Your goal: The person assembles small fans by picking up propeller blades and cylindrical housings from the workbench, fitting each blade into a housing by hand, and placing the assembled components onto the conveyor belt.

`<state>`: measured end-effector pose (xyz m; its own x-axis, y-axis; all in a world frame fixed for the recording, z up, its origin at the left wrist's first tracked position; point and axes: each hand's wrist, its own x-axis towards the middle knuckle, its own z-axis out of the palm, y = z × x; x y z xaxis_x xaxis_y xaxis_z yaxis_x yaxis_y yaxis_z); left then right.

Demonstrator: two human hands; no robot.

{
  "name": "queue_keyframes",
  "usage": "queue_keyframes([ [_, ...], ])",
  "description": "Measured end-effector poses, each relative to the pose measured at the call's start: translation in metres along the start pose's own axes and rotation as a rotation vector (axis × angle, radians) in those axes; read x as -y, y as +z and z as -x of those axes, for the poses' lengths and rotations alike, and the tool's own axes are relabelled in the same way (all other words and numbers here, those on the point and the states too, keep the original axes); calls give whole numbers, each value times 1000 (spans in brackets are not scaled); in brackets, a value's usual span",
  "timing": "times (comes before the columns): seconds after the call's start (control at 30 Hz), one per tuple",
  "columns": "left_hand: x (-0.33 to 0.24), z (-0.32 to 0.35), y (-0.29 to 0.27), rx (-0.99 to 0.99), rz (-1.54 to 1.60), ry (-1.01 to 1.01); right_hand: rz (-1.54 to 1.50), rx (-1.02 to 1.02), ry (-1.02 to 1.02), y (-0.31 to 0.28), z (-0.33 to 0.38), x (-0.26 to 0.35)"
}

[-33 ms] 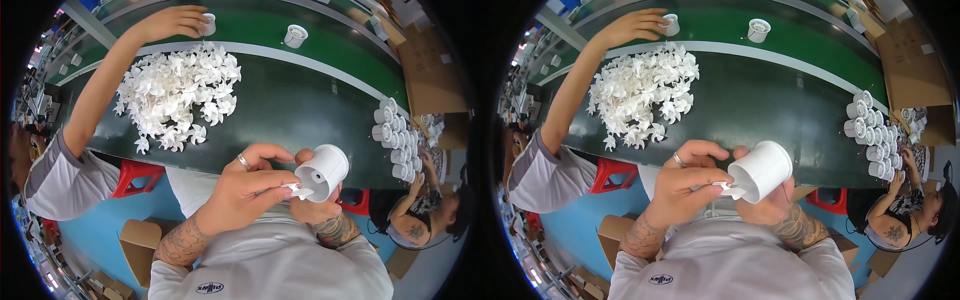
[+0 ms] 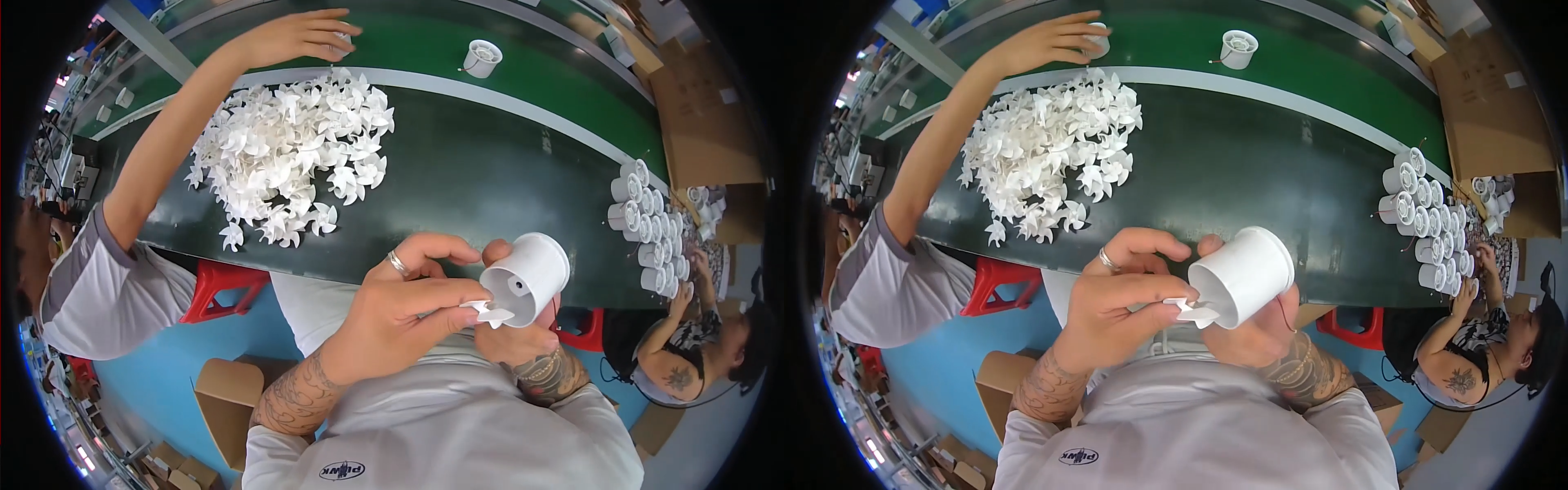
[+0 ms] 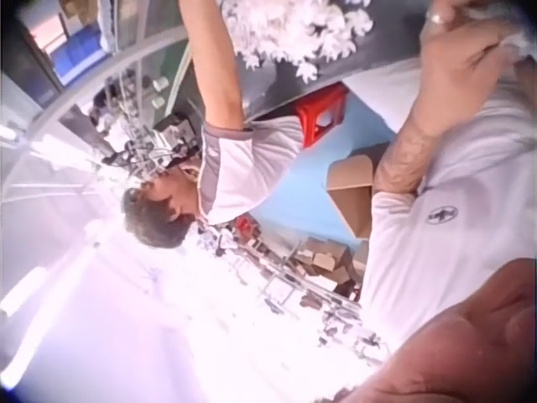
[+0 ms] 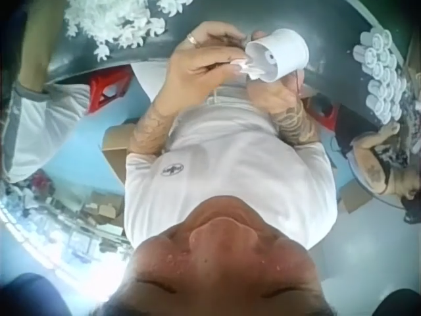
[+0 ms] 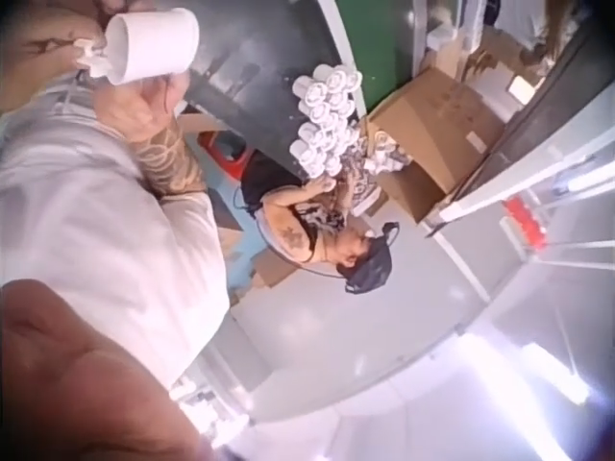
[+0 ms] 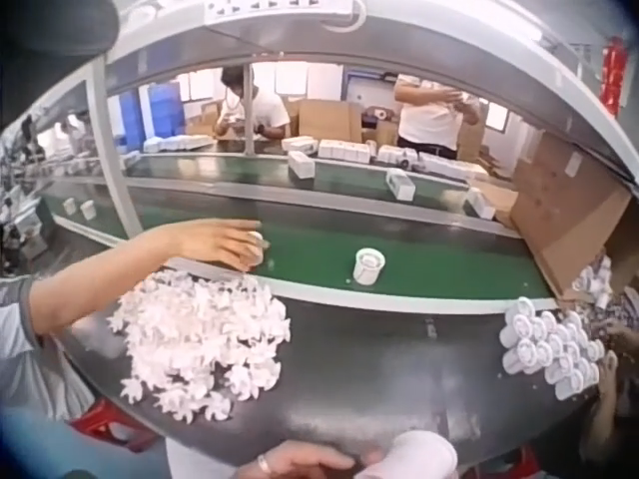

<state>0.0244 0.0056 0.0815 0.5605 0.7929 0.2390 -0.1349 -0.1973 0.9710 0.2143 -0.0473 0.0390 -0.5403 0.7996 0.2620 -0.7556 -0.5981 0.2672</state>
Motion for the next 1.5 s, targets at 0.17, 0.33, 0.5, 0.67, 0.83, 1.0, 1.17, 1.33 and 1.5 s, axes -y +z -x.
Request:
queue_keyframes([
  [0.17, -9, 1, -1, -5, -117, 23, 42, -179, -40, 15, -4, -8],
  [0.33, -9, 1, 2, -17, -91, 113, 142, 6, 28, 5, -10, -8],
  [0.5, 3, 7, 4, -71, 22, 74, 547, -496, -280, 25, -6, -24],
  [0.67, 35, 31, -3, -149, 296, -57, 565, -551, 18, 25, -8, -11],
  [0.83, 30, 21, 16, -354, 261, -64, 577, -383, 40, 46, -13, -3],
  [1.0, 24, -21, 12, -677, 772, -152, 1065, -684, -152, 54, -18, 8],
  [1.17, 22, -42, 35, -478, 723, -300, 1396, -689, -54, 61, -25, -2],
  [1.33, 31, -42, 39, -481, 723, -335, 1343, -739, 19, 54, -24, -2],
  [1.5, 35, -36, 40, -535, 499, -271, 1290, -755, 0, 47, -26, -8],
])
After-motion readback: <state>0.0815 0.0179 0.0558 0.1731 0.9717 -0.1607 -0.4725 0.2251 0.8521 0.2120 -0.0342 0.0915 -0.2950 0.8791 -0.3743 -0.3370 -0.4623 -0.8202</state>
